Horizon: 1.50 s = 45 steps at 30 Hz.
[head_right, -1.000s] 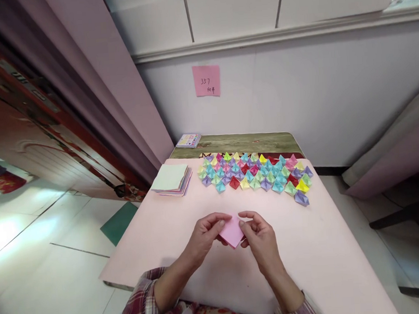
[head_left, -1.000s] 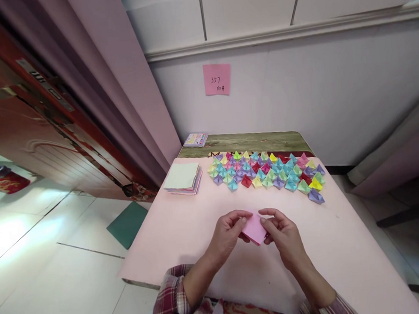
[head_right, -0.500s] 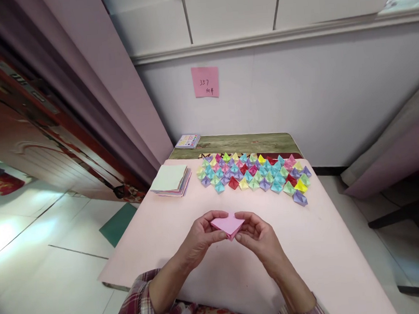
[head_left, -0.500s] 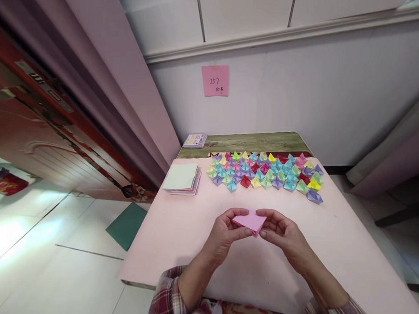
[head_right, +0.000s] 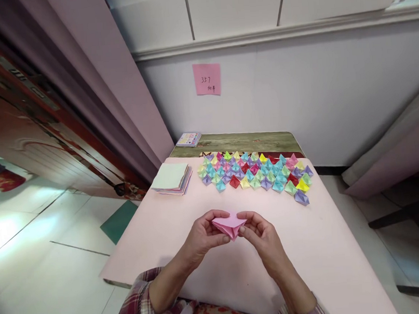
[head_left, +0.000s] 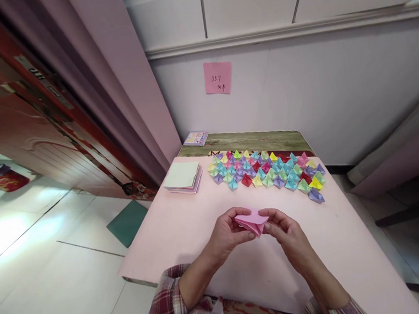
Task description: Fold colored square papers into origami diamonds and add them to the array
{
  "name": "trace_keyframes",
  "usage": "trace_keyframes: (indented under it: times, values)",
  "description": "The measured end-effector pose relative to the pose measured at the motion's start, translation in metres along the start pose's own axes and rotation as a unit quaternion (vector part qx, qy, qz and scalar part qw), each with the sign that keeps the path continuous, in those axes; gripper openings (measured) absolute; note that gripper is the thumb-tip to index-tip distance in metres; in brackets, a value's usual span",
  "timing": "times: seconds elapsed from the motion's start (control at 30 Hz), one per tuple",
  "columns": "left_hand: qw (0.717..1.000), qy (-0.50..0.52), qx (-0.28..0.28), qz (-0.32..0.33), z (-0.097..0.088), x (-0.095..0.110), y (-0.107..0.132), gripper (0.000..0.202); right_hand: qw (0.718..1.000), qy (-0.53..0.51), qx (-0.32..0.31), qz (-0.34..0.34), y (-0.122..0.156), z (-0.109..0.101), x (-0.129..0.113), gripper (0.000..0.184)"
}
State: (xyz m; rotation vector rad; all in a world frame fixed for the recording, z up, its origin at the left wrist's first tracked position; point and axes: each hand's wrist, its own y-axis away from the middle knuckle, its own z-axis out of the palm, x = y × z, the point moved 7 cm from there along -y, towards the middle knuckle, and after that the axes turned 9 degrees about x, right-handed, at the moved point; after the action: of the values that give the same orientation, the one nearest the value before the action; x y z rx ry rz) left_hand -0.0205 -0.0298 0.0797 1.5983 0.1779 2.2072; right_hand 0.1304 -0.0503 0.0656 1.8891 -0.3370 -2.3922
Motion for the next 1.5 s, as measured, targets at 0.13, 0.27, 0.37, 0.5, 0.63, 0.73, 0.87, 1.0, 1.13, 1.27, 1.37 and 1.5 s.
trace_keyframes:
  times: [0.13,0.27,0.37,0.5,0.63,0.73,0.87,1.0,1.13,1.27,1.37,1.5]
  values:
    - [1.0,-0.004,0.001,0.003,-0.001,0.001,0.001,0.052,1.0,-0.001,0.004,0.004,0.0,0.0,0.001,0.035]
    - [0.999,-0.014,0.016,0.032,-0.002,0.004,0.0,0.038,1.0,-0.015,0.014,0.006,-0.002,0.0,0.005,0.035]
    - [0.998,-0.027,0.03,0.049,-0.004,0.006,0.0,0.03,0.999,0.006,0.035,-0.003,-0.001,-0.001,0.005,0.035]
    - [0.998,-0.037,0.037,0.045,-0.006,0.007,-0.001,0.028,0.997,0.049,0.041,-0.043,0.001,0.001,0.0,0.031]
    - [0.996,-0.053,0.069,0.036,-0.012,0.004,-0.002,0.022,0.995,0.068,0.022,-0.074,0.003,0.005,0.002,0.03]
    - [0.993,-0.061,0.09,0.038,-0.016,0.0,-0.004,0.019,0.993,0.081,0.005,-0.091,0.004,0.006,0.004,0.027]
    - [0.99,-0.072,0.099,0.07,-0.019,0.001,-0.006,0.02,0.993,0.079,-0.018,-0.085,0.005,0.008,0.005,0.028]
    - [0.987,-0.069,0.11,0.099,-0.018,0.005,-0.005,0.019,0.996,0.051,0.033,-0.063,0.004,0.008,0.005,0.027]
    - [0.989,-0.027,0.108,0.094,-0.014,0.003,-0.004,0.031,0.995,0.022,0.08,-0.053,0.004,0.01,0.004,0.027]
    - [0.993,0.001,0.106,0.055,-0.014,-0.003,-0.005,0.051,0.994,0.001,0.102,-0.026,0.004,0.009,0.004,0.046]
    - [0.996,0.0,0.092,0.019,-0.015,-0.009,-0.006,0.041,0.996,0.002,0.091,0.014,0.002,0.007,0.008,0.048]
    - [0.996,-0.018,0.086,0.013,-0.017,-0.012,-0.008,0.033,0.997,0.018,0.069,0.04,0.0,0.006,0.012,0.039]
